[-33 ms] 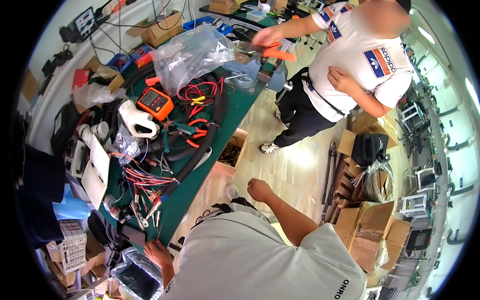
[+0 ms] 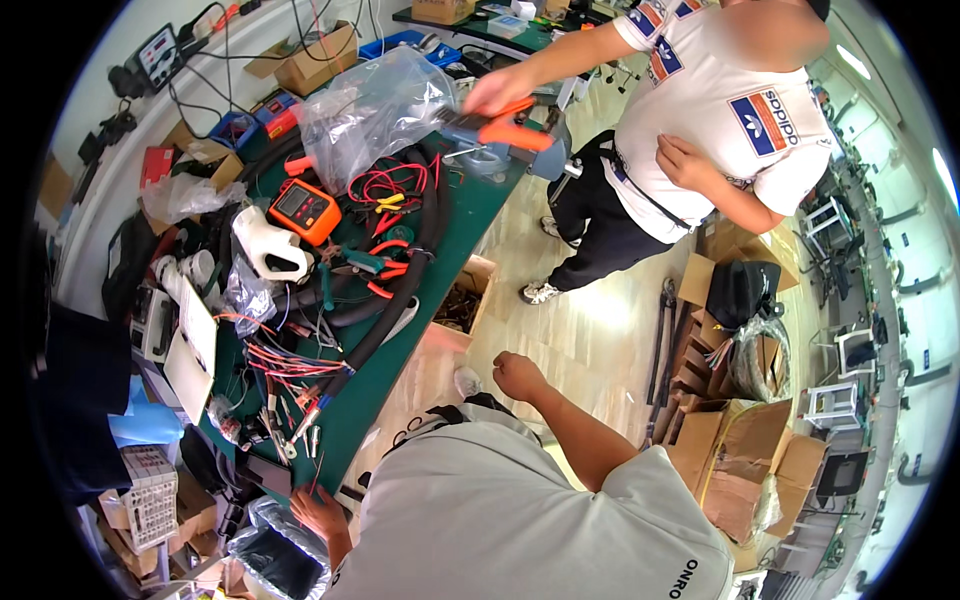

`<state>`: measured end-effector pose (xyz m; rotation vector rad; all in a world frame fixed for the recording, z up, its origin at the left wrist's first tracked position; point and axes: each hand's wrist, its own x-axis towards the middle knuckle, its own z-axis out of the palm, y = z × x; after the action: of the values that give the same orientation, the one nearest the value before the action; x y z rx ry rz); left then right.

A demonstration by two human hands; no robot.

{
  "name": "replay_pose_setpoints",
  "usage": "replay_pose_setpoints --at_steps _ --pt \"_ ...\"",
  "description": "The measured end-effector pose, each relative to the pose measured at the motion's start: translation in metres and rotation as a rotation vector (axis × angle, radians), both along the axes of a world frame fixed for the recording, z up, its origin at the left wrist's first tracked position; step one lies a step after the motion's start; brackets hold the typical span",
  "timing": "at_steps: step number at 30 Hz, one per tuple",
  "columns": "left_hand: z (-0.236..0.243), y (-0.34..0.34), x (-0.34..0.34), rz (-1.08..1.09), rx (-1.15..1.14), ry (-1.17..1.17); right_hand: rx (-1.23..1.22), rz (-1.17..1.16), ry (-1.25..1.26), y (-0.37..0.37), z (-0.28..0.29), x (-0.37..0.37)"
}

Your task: The person strips the end of a red wire with pliers, uses a multimeter to test components, and moves several wiring harnesses and plastic bags on a repair bench.

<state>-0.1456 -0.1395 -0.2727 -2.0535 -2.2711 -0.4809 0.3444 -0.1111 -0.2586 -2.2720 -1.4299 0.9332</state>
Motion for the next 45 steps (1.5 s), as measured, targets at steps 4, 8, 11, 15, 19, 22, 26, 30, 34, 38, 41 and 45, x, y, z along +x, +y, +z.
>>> replay_pose_setpoints --at_steps 4,8,11,15,19,22,26,30,34,38,41,45 --pt "0.003 -0.009 0.021 0.058 -0.017 0.033 0.046 -0.029 0.035 0.008 0.0 0.016" --pt "0.015 0.0 0.04 0.064 -0.02 -0.01 0.087 -0.022 0.061 0.015 -0.01 0.029" --pt "0.027 0.002 0.056 0.077 -0.014 0.007 0.145 -0.006 0.16 0.033 0.002 0.031" --pt "0.035 -0.006 0.069 0.077 -0.022 -0.033 0.522 0.051 0.016 0.089 0.023 0.037" --pt "0.04 -0.013 0.091 0.125 -0.033 -0.056 0.781 0.171 -0.189 0.182 0.082 0.042" --pt "0.051 -0.011 0.116 0.189 -0.035 -0.073 0.791 0.251 -0.361 0.243 0.09 0.054" --pt "0.054 -0.018 0.137 0.29 -0.048 -0.109 0.431 0.376 -0.479 0.278 0.091 0.059" --pt "0.053 -0.02 0.146 0.334 -0.051 -0.146 0.403 0.447 -0.48 0.29 0.073 0.062" --pt "0.052 -0.017 0.143 0.328 -0.039 -0.17 0.498 0.452 -0.339 0.295 0.073 0.065" --pt "0.051 -0.01 0.136 0.347 -0.034 -0.183 0.665 0.435 -0.35 0.298 0.079 0.058" --pt "0.048 -0.009 0.126 0.384 -0.044 -0.225 0.777 0.366 -0.376 0.31 0.08 0.042" --pt "0.047 0.005 0.117 0.387 -0.046 -0.333 0.839 0.283 -0.491 0.345 0.074 0.016"
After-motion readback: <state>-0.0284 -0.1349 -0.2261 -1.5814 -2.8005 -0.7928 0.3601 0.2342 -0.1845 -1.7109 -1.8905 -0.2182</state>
